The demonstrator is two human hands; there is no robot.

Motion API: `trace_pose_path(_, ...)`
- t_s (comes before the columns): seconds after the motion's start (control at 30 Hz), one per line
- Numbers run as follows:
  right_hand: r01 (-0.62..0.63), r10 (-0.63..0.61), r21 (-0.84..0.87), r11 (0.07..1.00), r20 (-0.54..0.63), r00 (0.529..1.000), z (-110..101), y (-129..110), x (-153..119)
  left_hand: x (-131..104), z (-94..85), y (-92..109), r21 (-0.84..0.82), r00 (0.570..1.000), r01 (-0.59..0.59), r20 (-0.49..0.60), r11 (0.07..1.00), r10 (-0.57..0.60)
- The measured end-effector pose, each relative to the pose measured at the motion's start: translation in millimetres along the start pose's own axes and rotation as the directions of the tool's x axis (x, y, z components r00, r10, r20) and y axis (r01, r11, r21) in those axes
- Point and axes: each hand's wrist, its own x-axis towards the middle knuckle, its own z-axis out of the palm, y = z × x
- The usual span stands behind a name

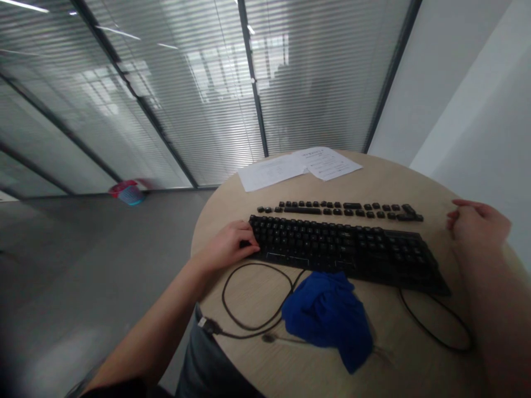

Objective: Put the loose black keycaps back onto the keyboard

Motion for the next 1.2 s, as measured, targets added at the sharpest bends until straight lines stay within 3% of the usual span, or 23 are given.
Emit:
trace_pose_path(0.1, 0.029, -0.029, -0.016, 0.999, 0.008, 1.000, -4.4, -0.1, -5.5, -1.7, 0.0, -1.2, -0.086, 0.998, -0.008, -0.055, 0.996, 0.004)
trace_pose_path(0.2, 0.177, -0.172, -0.155, 0.972, 0.044, 0.984, -11.3, -3.0, -9.6, -3.0, -0.3, -6.0, -0.178, 0.979, 0.013, -0.199, 0.984, -0.049)
trace_pose_path(0.27, 0.345, -0.328, -0.278, 0.896, 0.108, 0.939, -14.5, -9.7, -14.0, -2.9, 0.8, -9.9, -0.203, 0.957, 0.031, -0.278, 0.979, -0.088)
trace_pose_path(0.33, 0.508, -0.471, -0.341, 0.791, 0.190, 0.861, -13.1, -21.4, -23.5, -2.2, 3.5, -12.8, -0.202, 0.952, 0.033, -0.293, 0.979, -0.092)
trace_pose_path(0.43, 0.694, -0.577, -0.302, 0.653, 0.394, 0.715, 2.5, -45.8, -51.8, -0.8, 10.4, -15.0, -0.179, 0.965, 0.048, -0.245, 0.983, -0.091)
trace_pose_path(0.5, 0.789, -0.559, -0.231, 0.569, 0.595, 0.577, 21.5, -63.6, -79.2, -0.2, 15.6, -16.3, -0.157, 0.974, 0.072, -0.200, 0.985, -0.103)
trace_pose_path(0.57, 0.875, -0.545, -0.096, 0.474, 0.749, 0.377, 44.5, -80.6, -110.2, 0.3, 20.2, -18.1, -0.135, 0.979, 0.089, -0.170, 0.987, -0.111)
trace_pose_path(0.63, 0.930, -0.540, 0.036, 0.366, 0.822, 0.181, 68.7, -96.4, -141.8, 0.5, 23.3, -20.1, -0.118, 0.980, 0.091, -0.165, 0.989, -0.110)
trace_pose_path(0.67, 0.939, -0.531, 0.081, 0.334, 0.839, 0.117, 80.6, -103.7, -156.8, 0.6, 24.2, -20.9, -0.115, 0.980, 0.090, -0.169, 0.989, -0.109)
trace_pose_path(0.73, 0.945, -0.479, 0.121, 0.304, 0.877, 0.042, 103.7, -116.3, -183.7, 0.7, 24.7, -21.8, -0.115, 0.980, 0.088, -0.171, 0.990, -0.107)
trace_pose_path(0.83, 0.950, -0.360, 0.101, 0.297, 0.933, 0.014, 135.9, -127.6, -213.5, 0.8, 23.2, -21.1, -0.113, 0.980, 0.085, -0.169, 0.990, -0.104)
trace_pose_path(0.97, 0.952, -0.263, 0.085, 0.295, 0.965, -0.005, 168.4, -128.0, -233.6, 0.4, 21.3, -18.5, -0.099, 0.977, 0.090, -0.186, 0.991, -0.107)
trace_pose_path(1.2, 0.948, -0.151, 0.085, 0.307, 0.988, -0.040, 184.6, -125.3, -244.1, 0.9, 23.1, -18.4, -0.101, 0.979, 0.080, -0.177, 0.992, -0.097)
